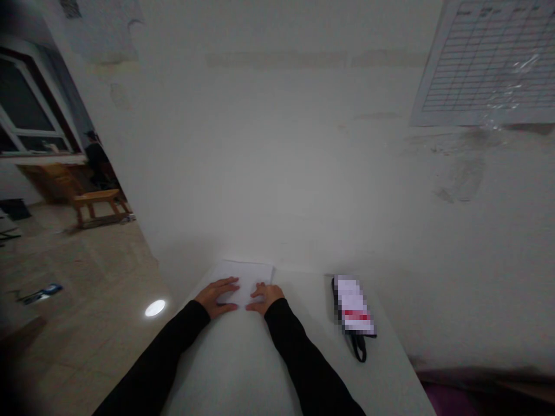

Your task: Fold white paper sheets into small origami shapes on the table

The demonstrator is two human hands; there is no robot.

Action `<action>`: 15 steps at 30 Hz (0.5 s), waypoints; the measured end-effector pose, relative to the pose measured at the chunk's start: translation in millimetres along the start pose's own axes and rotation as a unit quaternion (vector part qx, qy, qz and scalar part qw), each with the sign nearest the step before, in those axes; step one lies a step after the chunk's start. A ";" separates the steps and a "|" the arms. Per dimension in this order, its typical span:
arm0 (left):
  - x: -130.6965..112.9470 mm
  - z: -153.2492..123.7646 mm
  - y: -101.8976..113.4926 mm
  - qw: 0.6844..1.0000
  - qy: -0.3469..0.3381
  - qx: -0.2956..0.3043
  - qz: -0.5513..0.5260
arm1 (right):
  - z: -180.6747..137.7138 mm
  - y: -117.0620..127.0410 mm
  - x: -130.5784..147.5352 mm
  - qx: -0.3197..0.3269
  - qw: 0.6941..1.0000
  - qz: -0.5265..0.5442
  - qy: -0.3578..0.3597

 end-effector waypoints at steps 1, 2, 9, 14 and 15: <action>-0.6 0.6 -2.2 1.000 -0.005 0.004 0.006 | -0.3 0.1 0.1 -0.003 1.000 -0.003 -0.003; -0.7 1.1 -3.6 1.000 -0.006 0.006 0.009 | -0.4 0.2 0.2 -0.006 1.000 -0.006 -0.007; -0.9 0.9 -0.9 1.000 0.014 -0.012 -0.009 | 0.2 -4.5 -2.9 -0.013 0.999 -0.037 -0.009; 0.4 1.1 -2.2 1.000 0.024 0.007 -0.016 | 0.8 -7.6 -11.4 -0.020 0.998 -0.051 -0.011; -0.8 1.5 -2.9 1.000 0.028 0.005 -0.009 | 1.5 -7.2 -11.7 -0.027 0.998 -0.051 -0.013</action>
Point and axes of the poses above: each hand's wrist, its own z-axis towards the middle knuckle, its own y-axis out of the back of the hand, x = y × z, the point moved 5 cm from there along z, towards the middle knuckle, and after that the axes turned 2 degrees about y, right-handed, at the moved point
